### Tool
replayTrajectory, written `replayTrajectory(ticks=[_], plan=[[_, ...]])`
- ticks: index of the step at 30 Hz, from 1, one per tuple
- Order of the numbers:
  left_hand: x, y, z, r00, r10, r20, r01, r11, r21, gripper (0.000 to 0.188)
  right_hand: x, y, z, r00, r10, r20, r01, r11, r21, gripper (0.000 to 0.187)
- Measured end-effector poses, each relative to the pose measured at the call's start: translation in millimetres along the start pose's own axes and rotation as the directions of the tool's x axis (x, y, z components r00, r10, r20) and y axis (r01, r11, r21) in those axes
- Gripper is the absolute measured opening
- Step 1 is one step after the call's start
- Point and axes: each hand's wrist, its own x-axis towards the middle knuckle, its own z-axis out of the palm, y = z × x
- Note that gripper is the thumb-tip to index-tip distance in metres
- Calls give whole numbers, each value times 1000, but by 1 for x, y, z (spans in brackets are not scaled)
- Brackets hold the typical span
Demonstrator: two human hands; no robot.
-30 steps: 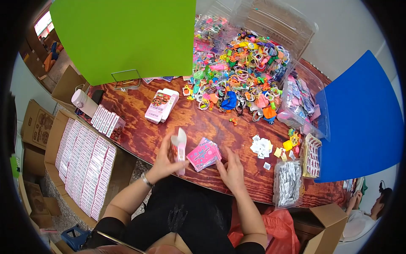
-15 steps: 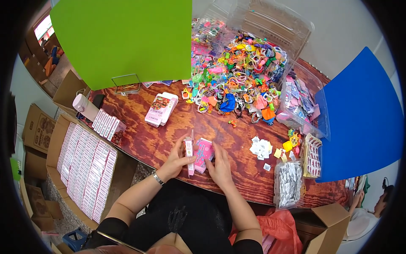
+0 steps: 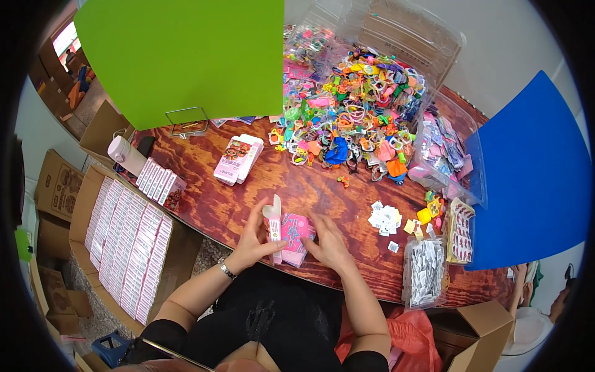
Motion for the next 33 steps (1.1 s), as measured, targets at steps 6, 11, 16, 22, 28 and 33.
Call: replayTrajectory(ticks=[6,11,16,22,28,33], plan=[[-4,19,1,905,425,26,-338,678,653,102,-13,-62,-4,924,-28,-382,108,976,190,49],[-4,20,8,817,560,139,-451,470,759,98,-10,-83,10,723,-323,-610,436,899,41,40],[-4,21,9,735,633,244,-498,259,828,98,-7,-85,4,814,-190,-549,325,932,159,33],[-3,7,12,728,666,163,-452,288,844,96,-9,-87,11,839,-167,-518,306,932,195,31],[-4,14,9,711,651,266,-485,180,856,99,-6,-91,1,799,-274,-535,369,926,77,29],[-7,25,14,747,621,235,-456,223,861,101,-8,-91,-5,753,-464,-466,502,863,-49,31]])
